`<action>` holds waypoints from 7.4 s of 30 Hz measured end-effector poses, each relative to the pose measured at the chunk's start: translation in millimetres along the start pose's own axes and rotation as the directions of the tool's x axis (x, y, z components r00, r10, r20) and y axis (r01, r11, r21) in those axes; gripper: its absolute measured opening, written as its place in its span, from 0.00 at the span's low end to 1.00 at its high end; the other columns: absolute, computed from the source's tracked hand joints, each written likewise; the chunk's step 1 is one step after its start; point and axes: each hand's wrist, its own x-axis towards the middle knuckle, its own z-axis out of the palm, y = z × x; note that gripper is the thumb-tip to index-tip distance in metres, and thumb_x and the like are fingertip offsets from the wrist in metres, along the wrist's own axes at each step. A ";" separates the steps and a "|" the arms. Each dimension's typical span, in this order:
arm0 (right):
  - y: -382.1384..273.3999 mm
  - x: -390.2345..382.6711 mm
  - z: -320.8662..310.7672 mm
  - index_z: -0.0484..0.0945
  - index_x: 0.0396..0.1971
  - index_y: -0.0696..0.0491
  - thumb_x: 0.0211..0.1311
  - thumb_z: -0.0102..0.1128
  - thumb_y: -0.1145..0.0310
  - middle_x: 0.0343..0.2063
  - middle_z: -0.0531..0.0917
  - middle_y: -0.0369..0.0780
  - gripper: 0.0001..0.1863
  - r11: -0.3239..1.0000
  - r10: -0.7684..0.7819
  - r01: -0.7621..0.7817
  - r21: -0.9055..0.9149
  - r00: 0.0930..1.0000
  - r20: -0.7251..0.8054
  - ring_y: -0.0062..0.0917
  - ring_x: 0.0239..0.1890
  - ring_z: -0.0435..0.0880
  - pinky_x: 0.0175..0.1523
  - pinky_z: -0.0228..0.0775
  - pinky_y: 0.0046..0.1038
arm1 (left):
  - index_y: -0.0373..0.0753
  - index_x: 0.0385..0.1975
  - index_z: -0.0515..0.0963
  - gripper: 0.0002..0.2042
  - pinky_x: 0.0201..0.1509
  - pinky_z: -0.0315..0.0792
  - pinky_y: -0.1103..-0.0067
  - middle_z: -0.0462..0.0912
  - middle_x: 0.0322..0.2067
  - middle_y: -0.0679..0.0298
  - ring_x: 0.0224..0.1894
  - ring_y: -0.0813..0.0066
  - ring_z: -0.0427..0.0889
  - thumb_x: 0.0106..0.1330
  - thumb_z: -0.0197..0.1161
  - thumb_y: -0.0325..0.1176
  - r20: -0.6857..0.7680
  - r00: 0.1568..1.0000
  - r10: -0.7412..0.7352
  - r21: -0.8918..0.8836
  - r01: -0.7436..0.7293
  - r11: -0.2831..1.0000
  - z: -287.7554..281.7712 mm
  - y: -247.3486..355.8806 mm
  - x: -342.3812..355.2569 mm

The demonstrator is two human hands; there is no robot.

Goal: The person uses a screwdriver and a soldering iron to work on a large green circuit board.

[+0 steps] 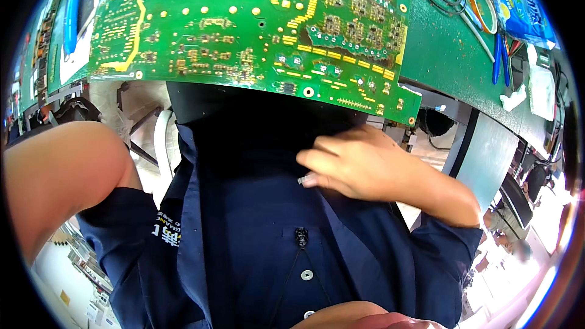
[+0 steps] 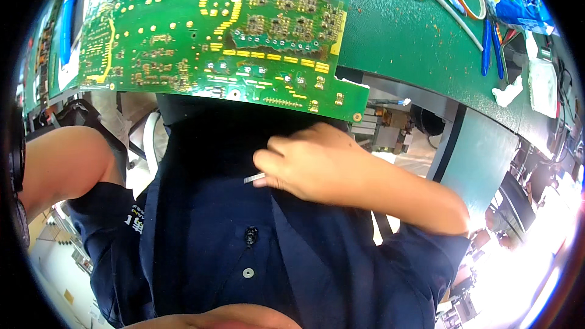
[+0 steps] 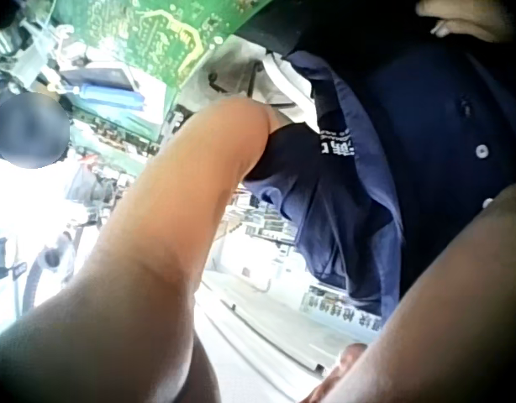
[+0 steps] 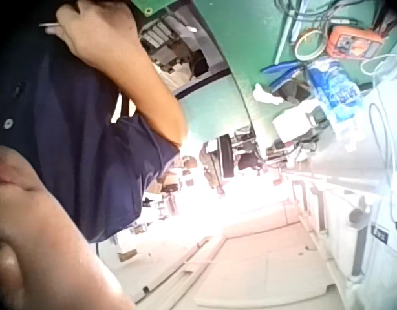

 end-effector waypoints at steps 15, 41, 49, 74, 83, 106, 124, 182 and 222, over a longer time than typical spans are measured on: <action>7.5 -49.7 -130.1 0.81 0.37 0.59 0.69 0.50 0.62 0.21 0.72 0.42 0.16 0.846 -0.142 -0.194 -0.497 0.815 -0.561 0.35 0.22 0.70 0.29 0.59 0.35 | 0.32 0.33 0.80 0.13 0.34 0.73 0.78 0.82 0.27 0.61 0.31 0.70 0.82 0.68 0.61 0.38 0.404 0.888 -0.219 -0.882 0.442 0.163 137.6 61.6 -72.8; 67.5 -26.7 -99.4 0.82 0.42 0.56 0.44 0.68 0.82 0.40 0.82 0.41 0.20 0.764 -0.223 -0.252 -0.594 0.760 -0.610 0.37 0.45 0.81 0.49 0.73 0.35 | 0.29 0.48 0.77 0.19 0.45 0.75 0.75 0.84 0.41 0.54 0.37 0.72 0.81 0.81 0.44 0.39 0.411 0.746 -0.525 -0.836 0.537 0.109 224.9 83.2 -44.0; 64.6 -14.0 -90.4 0.82 0.37 0.57 0.41 0.75 0.72 0.38 0.83 0.41 0.19 0.853 -0.168 -0.203 -0.482 0.766 -0.621 0.37 0.44 0.81 0.50 0.70 0.34 | 0.29 0.45 0.77 0.19 0.37 0.74 0.77 0.84 0.38 0.49 0.33 0.70 0.82 0.80 0.46 0.42 0.383 0.758 -0.528 -0.883 0.469 0.033 217.3 88.6 -47.7; 14.8 -41.8 -20.2 0.82 0.40 0.63 0.56 0.69 0.78 0.29 0.86 0.39 0.12 0.889 0.456 -0.286 0.358 0.620 -0.638 0.11 0.30 0.80 0.33 0.71 0.17 | 0.28 0.47 0.76 0.17 0.33 0.73 0.81 0.85 0.40 0.51 0.33 0.73 0.83 0.78 0.47 0.38 0.472 0.803 -0.364 -0.859 0.512 0.018 202.4 114.6 -80.7; 25.0 -48.3 -13.5 0.75 0.56 0.64 0.65 0.66 0.73 0.47 0.85 0.41 0.22 0.443 0.679 -0.008 0.897 0.656 -0.330 0.17 0.48 0.82 0.55 0.73 0.23 | 0.27 0.48 0.76 0.14 0.38 0.75 0.79 0.83 0.43 0.51 0.37 0.72 0.83 0.77 0.49 0.33 0.463 0.810 -0.361 -0.866 0.500 0.011 211.2 113.8 -83.6; 30.5 -51.3 -18.8 0.79 0.51 0.63 0.67 0.64 0.71 0.46 0.85 0.38 0.17 0.229 0.638 0.074 0.971 0.742 -0.207 0.17 0.48 0.81 0.56 0.71 0.24 | 0.26 0.57 0.73 0.16 0.64 0.68 0.71 0.79 0.57 0.51 0.58 0.62 0.78 0.71 0.55 0.23 0.297 0.906 -0.302 -0.942 0.329 0.060 227.9 108.9 -82.5; 37.4 -52.9 -17.7 0.79 0.49 0.65 0.66 0.65 0.75 0.45 0.86 0.39 0.14 0.323 0.561 0.073 0.943 0.788 -0.254 0.17 0.46 0.81 0.52 0.74 0.24 | 0.28 0.55 0.76 0.15 0.58 0.71 0.72 0.81 0.53 0.52 0.54 0.63 0.80 0.70 0.61 0.25 0.326 0.912 -0.250 -0.923 0.364 0.122 229.9 97.4 -95.2; 36.2 -53.8 -7.7 0.77 0.51 0.61 0.64 0.65 0.77 0.47 0.85 0.40 0.16 0.421 0.644 -0.031 0.906 0.713 -0.275 0.20 0.48 0.82 0.55 0.74 0.26 | 0.29 0.53 0.78 0.18 0.59 0.70 0.72 0.80 0.53 0.54 0.53 0.62 0.80 0.66 0.67 0.30 0.368 0.927 -0.078 -0.857 0.370 0.358 221.0 78.4 -107.3; 33.8 -43.9 3.7 0.77 0.56 0.60 0.61 0.69 0.72 0.50 0.84 0.38 0.23 0.191 0.680 0.056 0.980 0.712 -0.173 0.20 0.51 0.80 0.59 0.71 0.27 | 0.30 0.57 0.75 0.20 0.61 0.71 0.72 0.80 0.56 0.54 0.56 0.64 0.79 0.66 0.67 0.26 0.258 0.930 -0.263 -0.908 0.326 0.262 225.1 91.2 -105.4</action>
